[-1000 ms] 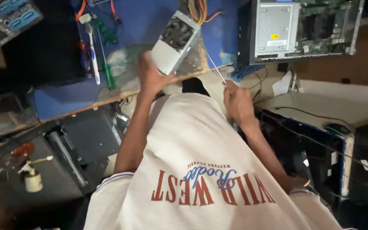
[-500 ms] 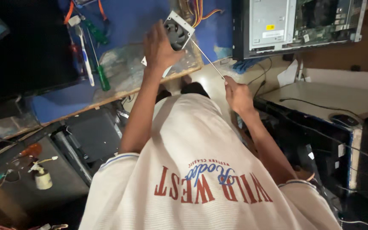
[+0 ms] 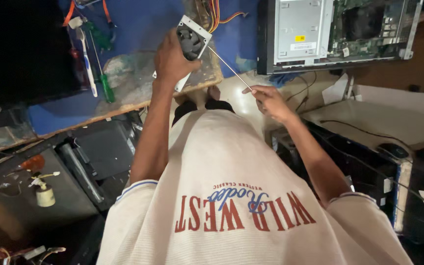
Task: The person uses a screwdriver to remove screws from a small metal computer component on a workbench. They repeatedly turn the screwdriver, lift the component, and reposition it while continuing to unscrew fasteners.
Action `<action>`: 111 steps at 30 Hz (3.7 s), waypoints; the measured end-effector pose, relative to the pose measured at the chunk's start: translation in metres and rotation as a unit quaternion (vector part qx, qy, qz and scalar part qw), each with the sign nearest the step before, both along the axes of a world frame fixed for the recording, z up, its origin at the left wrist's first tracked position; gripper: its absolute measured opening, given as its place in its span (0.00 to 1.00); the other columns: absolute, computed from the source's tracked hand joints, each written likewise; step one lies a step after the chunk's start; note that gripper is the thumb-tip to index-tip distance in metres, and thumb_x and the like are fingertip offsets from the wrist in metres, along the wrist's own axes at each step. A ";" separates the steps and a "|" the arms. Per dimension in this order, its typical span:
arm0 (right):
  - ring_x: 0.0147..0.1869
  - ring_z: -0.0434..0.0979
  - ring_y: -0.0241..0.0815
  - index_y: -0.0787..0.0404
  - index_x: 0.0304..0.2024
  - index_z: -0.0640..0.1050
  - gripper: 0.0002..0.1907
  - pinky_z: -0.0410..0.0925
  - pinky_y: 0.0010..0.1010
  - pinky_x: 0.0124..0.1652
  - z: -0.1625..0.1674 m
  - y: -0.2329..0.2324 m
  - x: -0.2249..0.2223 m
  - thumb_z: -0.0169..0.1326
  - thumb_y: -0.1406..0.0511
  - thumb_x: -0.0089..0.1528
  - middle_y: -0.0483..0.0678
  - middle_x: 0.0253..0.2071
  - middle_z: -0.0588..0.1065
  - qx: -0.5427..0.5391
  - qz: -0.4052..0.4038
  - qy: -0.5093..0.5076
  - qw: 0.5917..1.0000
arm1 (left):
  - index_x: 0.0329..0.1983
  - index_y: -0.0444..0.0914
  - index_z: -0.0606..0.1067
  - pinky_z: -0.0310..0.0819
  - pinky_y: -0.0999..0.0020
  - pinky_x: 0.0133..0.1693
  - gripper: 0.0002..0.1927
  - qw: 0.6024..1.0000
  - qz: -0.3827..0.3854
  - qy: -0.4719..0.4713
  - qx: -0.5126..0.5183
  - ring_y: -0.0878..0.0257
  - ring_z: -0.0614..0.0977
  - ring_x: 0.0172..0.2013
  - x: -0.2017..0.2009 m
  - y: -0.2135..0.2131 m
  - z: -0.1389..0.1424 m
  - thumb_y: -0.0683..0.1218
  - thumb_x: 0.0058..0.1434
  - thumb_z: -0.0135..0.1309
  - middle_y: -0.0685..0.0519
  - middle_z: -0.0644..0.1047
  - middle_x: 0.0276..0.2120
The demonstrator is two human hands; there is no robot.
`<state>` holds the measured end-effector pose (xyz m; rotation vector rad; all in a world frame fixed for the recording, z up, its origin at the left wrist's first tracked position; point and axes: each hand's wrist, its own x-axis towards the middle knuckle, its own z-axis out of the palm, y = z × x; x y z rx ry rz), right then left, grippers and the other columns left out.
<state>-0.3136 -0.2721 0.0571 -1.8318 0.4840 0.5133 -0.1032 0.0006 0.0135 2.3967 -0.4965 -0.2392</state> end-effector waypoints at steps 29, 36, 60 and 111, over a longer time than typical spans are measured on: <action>0.26 0.77 0.57 0.56 0.51 0.80 0.12 0.68 0.47 0.29 0.007 0.013 -0.013 0.52 0.63 0.67 0.58 0.25 0.76 -0.351 0.050 -0.190 0.915 | 0.61 0.33 0.63 0.71 0.47 0.52 0.49 0.998 0.045 0.032 0.039 0.39 0.76 0.54 -0.005 -0.014 0.003 0.57 0.42 0.75 0.39 0.75 0.53; 0.36 0.79 0.64 0.60 0.56 0.78 0.16 0.71 0.49 0.39 0.053 0.006 -0.013 0.53 0.67 0.65 0.64 0.36 0.78 -0.245 0.057 -0.176 0.952 | 0.69 0.34 0.62 0.68 0.47 0.57 0.55 0.994 -0.075 0.024 0.072 0.38 0.73 0.58 0.015 0.015 0.007 0.56 0.39 0.75 0.37 0.72 0.58; 0.31 0.80 0.60 0.57 0.53 0.82 0.14 0.72 0.46 0.35 0.162 0.001 0.057 0.55 0.64 0.66 0.62 0.31 0.78 -0.288 0.185 -0.097 0.935 | 0.70 0.33 0.60 0.65 0.45 0.52 0.59 0.993 -0.040 -0.087 0.064 0.40 0.70 0.55 0.009 -0.008 -0.012 0.58 0.38 0.75 0.38 0.69 0.57; 0.48 0.82 0.61 0.62 0.42 0.83 0.12 0.75 0.48 0.44 0.214 0.127 0.277 0.59 0.67 0.56 0.59 0.44 0.80 -0.479 0.539 0.023 0.692 | 0.66 0.32 0.63 0.67 0.46 0.53 0.53 0.996 -0.029 -0.079 0.026 0.42 0.73 0.54 0.013 -0.009 0.002 0.57 0.39 0.72 0.41 0.72 0.54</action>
